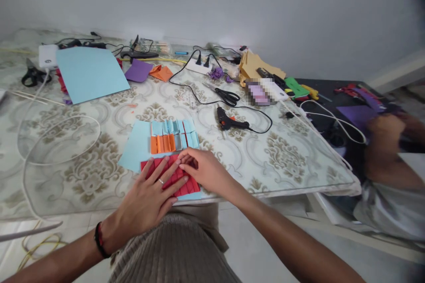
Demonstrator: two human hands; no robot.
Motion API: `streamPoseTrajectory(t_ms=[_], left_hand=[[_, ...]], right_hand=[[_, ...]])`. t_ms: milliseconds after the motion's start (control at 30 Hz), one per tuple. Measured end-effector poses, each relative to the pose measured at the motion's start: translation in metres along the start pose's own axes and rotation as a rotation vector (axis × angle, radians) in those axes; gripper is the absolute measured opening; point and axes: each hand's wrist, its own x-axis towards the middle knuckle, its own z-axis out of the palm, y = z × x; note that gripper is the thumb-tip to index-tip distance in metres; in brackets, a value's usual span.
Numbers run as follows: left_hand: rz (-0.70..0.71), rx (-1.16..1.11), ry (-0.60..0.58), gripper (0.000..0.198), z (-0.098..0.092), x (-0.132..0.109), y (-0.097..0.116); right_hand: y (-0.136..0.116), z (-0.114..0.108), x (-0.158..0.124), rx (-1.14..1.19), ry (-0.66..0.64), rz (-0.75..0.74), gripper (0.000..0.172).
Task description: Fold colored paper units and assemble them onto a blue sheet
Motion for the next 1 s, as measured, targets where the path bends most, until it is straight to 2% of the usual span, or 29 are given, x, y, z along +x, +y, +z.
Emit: streamPoseTrajectory(t_ms=[167,267,333,433,533,633,733,1000], left_hand=[[0.005,0.003,-0.014,0.058,0.001,0.000,0.000],[0.026,0.026,-0.019,0.068,0.003,-0.001,-0.002],[0.035,0.037,-0.024,0.074,0.003,-0.002,-0.002],[0.034,0.030,-0.043,0.074,0.001,-0.002,-0.001],[0.043,0.011,-0.056,0.079,-0.004,-0.001,0.000],[0.069,0.012,-0.063,0.080,-0.006,0.001,0.000],[0.097,0.031,-0.078,0.073,-0.005,0.002,0.000],[0.077,0.070,-0.124,0.063,0.000,-0.001,0.008]], right_hand=[[0.027,0.008,-0.017,-0.150,0.164,-0.294,0.019],[0.039,0.008,-0.030,-0.284,0.160,-0.436,0.024],[0.042,0.005,-0.040,-0.351,0.094,-0.481,0.029],[0.041,-0.002,-0.054,-0.480,-0.106,-0.494,0.053],[0.040,-0.004,-0.062,-0.587,-0.201,-0.457,0.070],[0.041,-0.002,-0.063,-0.648,-0.208,-0.462,0.076],[0.043,0.002,-0.062,-0.677,-0.187,-0.473,0.083],[0.051,0.015,-0.068,-0.703,-0.082,-0.529,0.076]])
